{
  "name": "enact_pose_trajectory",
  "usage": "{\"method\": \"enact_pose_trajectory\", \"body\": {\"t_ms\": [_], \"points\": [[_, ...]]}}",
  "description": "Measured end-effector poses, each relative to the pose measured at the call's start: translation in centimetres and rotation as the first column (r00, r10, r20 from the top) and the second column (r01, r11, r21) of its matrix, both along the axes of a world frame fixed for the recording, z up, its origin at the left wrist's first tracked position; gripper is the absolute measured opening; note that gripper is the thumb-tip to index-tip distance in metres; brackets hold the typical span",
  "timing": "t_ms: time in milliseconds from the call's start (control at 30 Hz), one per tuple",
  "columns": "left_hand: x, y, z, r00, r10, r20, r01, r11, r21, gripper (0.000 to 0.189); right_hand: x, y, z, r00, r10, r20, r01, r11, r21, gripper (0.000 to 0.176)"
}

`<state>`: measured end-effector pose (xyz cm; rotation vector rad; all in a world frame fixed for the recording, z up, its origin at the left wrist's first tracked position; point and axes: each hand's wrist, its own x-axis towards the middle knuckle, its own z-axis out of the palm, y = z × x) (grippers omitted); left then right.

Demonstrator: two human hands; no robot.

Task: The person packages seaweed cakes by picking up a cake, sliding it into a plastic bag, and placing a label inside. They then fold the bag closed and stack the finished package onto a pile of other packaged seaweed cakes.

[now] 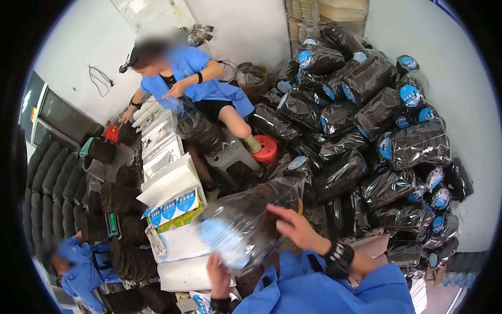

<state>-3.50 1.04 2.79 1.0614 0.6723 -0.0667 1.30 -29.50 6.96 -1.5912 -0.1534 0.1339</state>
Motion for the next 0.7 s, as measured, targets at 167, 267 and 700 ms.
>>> {"method": "enact_pose_trajectory", "body": {"t_ms": [167,267,700], "points": [[-5.0,6.8,0.4,0.999,-0.039,0.000,0.038,0.977,-0.210,0.033,1.9,-7.7,3.7,0.784,-0.541,0.305,0.546,0.835,0.077,0.064],[-5.4,7.6,-7.4,0.986,-0.058,-0.157,0.044,0.995,-0.093,0.037,4.5,-10.4,-2.5,0.943,-0.332,0.003,0.295,0.843,0.450,0.073],[-2.0,4.8,-6.5,0.997,-0.038,0.061,0.030,0.990,0.134,0.060,2.8,5.6,-2.0,0.891,-0.201,0.408,0.327,0.907,-0.267,0.015]]}}
